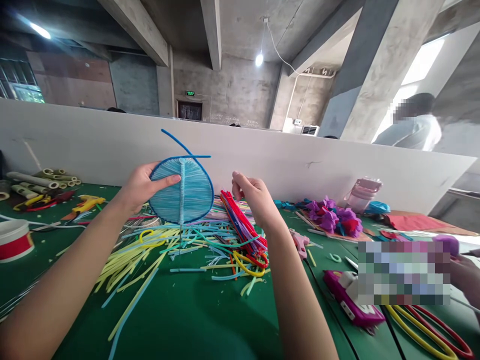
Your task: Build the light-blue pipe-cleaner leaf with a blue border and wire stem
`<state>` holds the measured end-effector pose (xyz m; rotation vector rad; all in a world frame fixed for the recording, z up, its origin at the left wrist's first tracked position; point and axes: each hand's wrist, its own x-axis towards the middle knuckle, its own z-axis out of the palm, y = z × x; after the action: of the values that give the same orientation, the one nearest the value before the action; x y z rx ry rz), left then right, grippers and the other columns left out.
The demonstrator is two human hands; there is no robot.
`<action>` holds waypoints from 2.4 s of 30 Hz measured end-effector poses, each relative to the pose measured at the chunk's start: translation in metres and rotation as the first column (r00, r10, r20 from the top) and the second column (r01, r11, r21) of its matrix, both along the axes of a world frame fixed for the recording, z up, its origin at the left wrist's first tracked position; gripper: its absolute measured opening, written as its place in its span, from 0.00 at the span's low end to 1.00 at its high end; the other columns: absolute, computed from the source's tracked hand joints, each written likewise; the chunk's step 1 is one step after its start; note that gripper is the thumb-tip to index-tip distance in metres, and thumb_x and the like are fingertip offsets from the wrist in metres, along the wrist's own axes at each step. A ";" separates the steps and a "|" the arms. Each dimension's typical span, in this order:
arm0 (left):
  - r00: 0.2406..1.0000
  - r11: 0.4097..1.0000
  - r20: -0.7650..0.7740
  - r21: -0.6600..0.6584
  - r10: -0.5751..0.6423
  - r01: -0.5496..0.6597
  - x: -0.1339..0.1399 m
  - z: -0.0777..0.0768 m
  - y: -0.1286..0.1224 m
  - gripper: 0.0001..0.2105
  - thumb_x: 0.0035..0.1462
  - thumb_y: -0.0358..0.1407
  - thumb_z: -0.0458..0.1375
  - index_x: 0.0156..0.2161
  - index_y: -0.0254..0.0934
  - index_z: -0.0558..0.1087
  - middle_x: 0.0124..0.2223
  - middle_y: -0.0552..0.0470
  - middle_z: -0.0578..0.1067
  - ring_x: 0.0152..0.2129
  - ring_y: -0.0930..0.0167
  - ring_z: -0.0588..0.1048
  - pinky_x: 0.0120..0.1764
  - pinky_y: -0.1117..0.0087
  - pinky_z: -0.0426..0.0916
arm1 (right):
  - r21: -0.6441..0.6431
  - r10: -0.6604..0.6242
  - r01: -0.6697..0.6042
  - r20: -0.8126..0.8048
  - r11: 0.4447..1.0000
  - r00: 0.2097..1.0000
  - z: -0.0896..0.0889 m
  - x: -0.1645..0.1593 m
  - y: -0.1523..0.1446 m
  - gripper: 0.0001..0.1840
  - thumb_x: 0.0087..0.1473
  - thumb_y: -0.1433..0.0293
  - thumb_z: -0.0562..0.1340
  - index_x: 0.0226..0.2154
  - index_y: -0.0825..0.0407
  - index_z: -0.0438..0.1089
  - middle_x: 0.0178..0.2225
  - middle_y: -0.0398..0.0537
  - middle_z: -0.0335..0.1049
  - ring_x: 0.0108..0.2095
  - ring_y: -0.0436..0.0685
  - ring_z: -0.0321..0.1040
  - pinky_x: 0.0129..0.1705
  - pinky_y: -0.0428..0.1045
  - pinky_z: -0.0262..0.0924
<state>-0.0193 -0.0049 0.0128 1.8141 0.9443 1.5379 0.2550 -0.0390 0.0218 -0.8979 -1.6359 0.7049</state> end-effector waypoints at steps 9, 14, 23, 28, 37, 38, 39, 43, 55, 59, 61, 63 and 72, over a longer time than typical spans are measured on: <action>1.000 1.000 0.000 -0.002 -0.011 0.011 0.001 0.000 0.000 0.25 0.45 0.50 0.71 0.46 0.39 0.80 0.44 0.48 0.83 0.41 0.59 0.81 0.45 0.61 0.76 | 0.285 -0.252 0.221 0.076 0.933 0.965 -0.003 -0.005 0.007 0.07 0.57 0.65 0.59 0.36 0.49 0.71 0.38 0.49 0.69 0.41 0.56 0.65 0.45 0.54 0.61; 0.999 0.998 0.003 -0.025 -0.049 0.049 0.002 0.001 -0.004 0.24 0.45 0.49 0.71 0.45 0.38 0.80 0.43 0.48 0.83 0.39 0.60 0.81 0.43 0.61 0.77 | 0.291 -0.359 0.315 0.112 0.903 0.927 -0.003 -0.010 0.005 0.15 0.55 0.63 0.63 0.45 0.46 0.76 0.51 0.53 0.72 0.53 0.63 0.66 0.54 0.61 0.61; 0.994 0.994 -0.016 -0.045 -0.104 0.103 0.010 0.007 -0.019 0.25 0.44 0.49 0.72 0.46 0.40 0.80 0.44 0.47 0.83 0.40 0.59 0.81 0.39 0.63 0.78 | 0.163 0.042 -0.020 -0.134 0.986 0.990 -0.007 -0.037 -0.006 0.18 0.55 0.55 0.67 0.44 0.45 0.79 0.45 0.46 0.80 0.45 0.57 0.73 0.49 0.54 0.67; 0.985 0.982 -0.007 -0.082 -0.173 0.172 0.014 0.010 -0.028 0.26 0.43 0.48 0.73 0.47 0.39 0.79 0.44 0.48 0.83 0.39 0.58 0.81 0.40 0.62 0.78 | 0.232 0.066 -0.021 -0.190 0.973 0.979 -0.006 -0.043 -0.013 0.12 0.57 0.57 0.66 0.41 0.42 0.81 0.41 0.44 0.80 0.44 0.56 0.73 0.47 0.53 0.67; 0.971 0.965 0.048 -0.111 -0.233 0.237 0.018 0.011 -0.034 0.24 0.43 0.46 0.74 0.46 0.39 0.80 0.43 0.48 0.83 0.39 0.57 0.82 0.38 0.61 0.80 | 0.271 0.016 0.018 -0.123 0.963 0.992 -0.004 -0.039 -0.018 0.12 0.56 0.58 0.66 0.40 0.45 0.80 0.41 0.45 0.78 0.41 0.56 0.72 0.45 0.54 0.68; 0.972 0.966 0.048 -0.114 -0.228 0.232 0.018 0.011 -0.033 0.25 0.43 0.46 0.74 0.46 0.39 0.79 0.43 0.48 0.83 0.39 0.56 0.82 0.39 0.61 0.80 | 0.288 0.002 0.027 -0.097 0.957 0.995 -0.003 -0.039 -0.019 0.12 0.57 0.58 0.65 0.41 0.44 0.79 0.42 0.45 0.78 0.43 0.57 0.72 0.46 0.55 0.68; 0.973 0.966 0.047 -0.116 -0.226 0.230 0.018 0.011 -0.033 0.25 0.43 0.47 0.74 0.46 0.39 0.79 0.43 0.47 0.83 0.39 0.56 0.82 0.39 0.60 0.80 | 0.315 -0.019 0.041 -0.074 0.948 0.997 -0.003 -0.039 -0.020 0.12 0.58 0.59 0.65 0.41 0.44 0.79 0.42 0.45 0.77 0.44 0.58 0.72 0.47 0.55 0.67; 0.967 0.961 0.058 -0.107 -0.248 0.254 0.019 0.011 -0.034 0.24 0.43 0.46 0.73 0.46 0.39 0.79 0.43 0.47 0.83 0.39 0.56 0.82 0.39 0.60 0.80 | 0.462 -0.147 0.127 0.007 0.878 0.989 0.001 -0.039 -0.026 0.10 0.60 0.62 0.62 0.41 0.42 0.79 0.44 0.45 0.76 0.47 0.57 0.70 0.49 0.56 0.65; 0.979 0.978 0.010 -0.043 -0.203 0.203 0.020 0.012 -0.039 0.21 0.47 0.50 0.70 0.41 0.39 0.78 0.37 0.50 0.82 0.34 0.61 0.81 0.35 0.65 0.77 | 0.371 -0.077 0.061 0.027 0.927 0.997 0.005 -0.039 -0.031 0.11 0.60 0.63 0.62 0.42 0.44 0.79 0.42 0.45 0.77 0.45 0.57 0.71 0.47 0.55 0.67; 0.994 0.986 0.010 0.132 -0.108 0.106 0.025 0.018 -0.048 0.17 0.51 0.50 0.68 0.39 0.40 0.78 0.38 0.52 0.81 0.37 0.64 0.80 0.38 0.69 0.75 | 0.338 -0.061 0.049 0.025 0.940 0.998 0.006 -0.039 -0.033 0.11 0.59 0.62 0.62 0.41 0.45 0.79 0.42 0.46 0.77 0.46 0.58 0.71 0.45 0.55 0.67; 0.997 0.977 0.033 0.201 -0.074 0.065 0.028 0.022 -0.053 0.18 0.51 0.50 0.69 0.40 0.40 0.78 0.42 0.50 0.81 0.42 0.63 0.79 0.43 0.68 0.74 | 0.339 -0.056 0.041 0.033 0.940 0.998 0.007 -0.039 -0.034 0.11 0.59 0.61 0.62 0.42 0.45 0.79 0.42 0.46 0.77 0.46 0.58 0.71 0.45 0.55 0.67; 0.997 0.974 0.063 0.225 -0.050 0.034 0.031 0.026 -0.057 0.20 0.50 0.51 0.68 0.42 0.40 0.77 0.44 0.49 0.81 0.43 0.62 0.80 0.44 0.66 0.75 | 0.337 -0.047 0.033 0.035 0.941 0.998 0.007 -0.040 -0.035 0.12 0.59 0.61 0.62 0.42 0.45 0.79 0.42 0.46 0.77 0.45 0.58 0.71 0.45 0.55 0.67; 0.991 0.963 0.130 0.270 -0.034 -0.003 0.037 0.032 -0.062 0.13 0.51 0.45 0.69 0.39 0.41 0.77 0.43 0.52 0.81 0.41 0.62 0.80 0.43 0.64 0.77 | 0.316 -0.025 0.019 0.016 0.949 1.000 0.006 -0.042 -0.035 0.12 0.60 0.62 0.63 0.44 0.44 0.79 0.42 0.45 0.78 0.44 0.57 0.72 0.47 0.55 0.67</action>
<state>0.0180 -0.0674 0.0447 1.8667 0.6818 1.8261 0.2134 -0.0738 0.0274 -0.6912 -1.6944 0.4023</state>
